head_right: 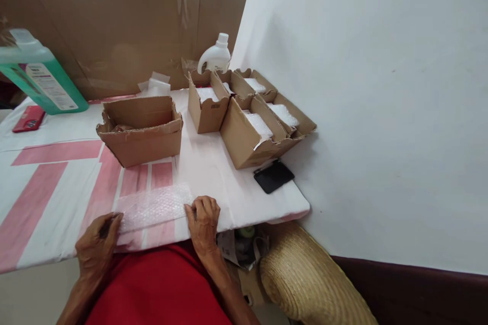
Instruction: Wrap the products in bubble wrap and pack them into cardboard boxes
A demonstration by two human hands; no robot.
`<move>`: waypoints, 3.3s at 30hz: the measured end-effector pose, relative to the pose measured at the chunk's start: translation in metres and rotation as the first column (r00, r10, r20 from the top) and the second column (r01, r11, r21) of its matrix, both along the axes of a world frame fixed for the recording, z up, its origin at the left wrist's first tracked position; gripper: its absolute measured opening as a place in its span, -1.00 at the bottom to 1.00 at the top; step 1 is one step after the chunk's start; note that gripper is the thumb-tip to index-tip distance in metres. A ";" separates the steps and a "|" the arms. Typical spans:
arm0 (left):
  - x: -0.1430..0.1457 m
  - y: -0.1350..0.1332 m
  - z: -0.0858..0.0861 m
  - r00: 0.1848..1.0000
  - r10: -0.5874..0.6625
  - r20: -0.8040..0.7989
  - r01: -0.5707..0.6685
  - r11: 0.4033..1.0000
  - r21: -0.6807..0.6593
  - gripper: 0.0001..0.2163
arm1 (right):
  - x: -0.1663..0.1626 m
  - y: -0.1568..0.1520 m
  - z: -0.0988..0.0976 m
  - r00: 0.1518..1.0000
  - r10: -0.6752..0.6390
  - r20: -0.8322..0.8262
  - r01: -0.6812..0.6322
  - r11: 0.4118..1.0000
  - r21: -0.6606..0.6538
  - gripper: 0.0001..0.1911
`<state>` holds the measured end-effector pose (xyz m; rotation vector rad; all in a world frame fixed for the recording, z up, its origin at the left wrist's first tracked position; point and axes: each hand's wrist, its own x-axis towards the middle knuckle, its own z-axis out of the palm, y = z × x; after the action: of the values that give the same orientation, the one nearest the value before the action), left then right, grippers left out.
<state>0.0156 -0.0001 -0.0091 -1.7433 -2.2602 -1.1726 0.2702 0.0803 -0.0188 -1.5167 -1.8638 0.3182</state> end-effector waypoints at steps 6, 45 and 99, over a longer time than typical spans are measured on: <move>0.002 0.007 -0.003 0.997 0.021 -0.079 -0.021 1.000 0.007 -0.80 | 0.000 -0.001 -0.001 1.000 -0.008 -0.012 0.009 1.000 0.013 -0.77; -0.008 -0.002 0.003 0.733 -0.467 -0.495 0.509 0.859 -0.056 -0.76 | -0.030 -0.014 0.020 0.662 0.471 0.583 -0.656 0.740 0.147 -0.81; 0.073 0.047 0.008 0.603 -0.788 -0.124 0.776 0.616 -0.138 -0.59 | 0.033 -0.010 0.018 0.824 0.487 0.289 -0.519 0.854 0.040 -0.74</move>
<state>0.0888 0.0464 -0.0006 -2.8800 -1.4053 -0.9310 0.3031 0.0705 -0.0006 -0.9984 -2.4518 0.2418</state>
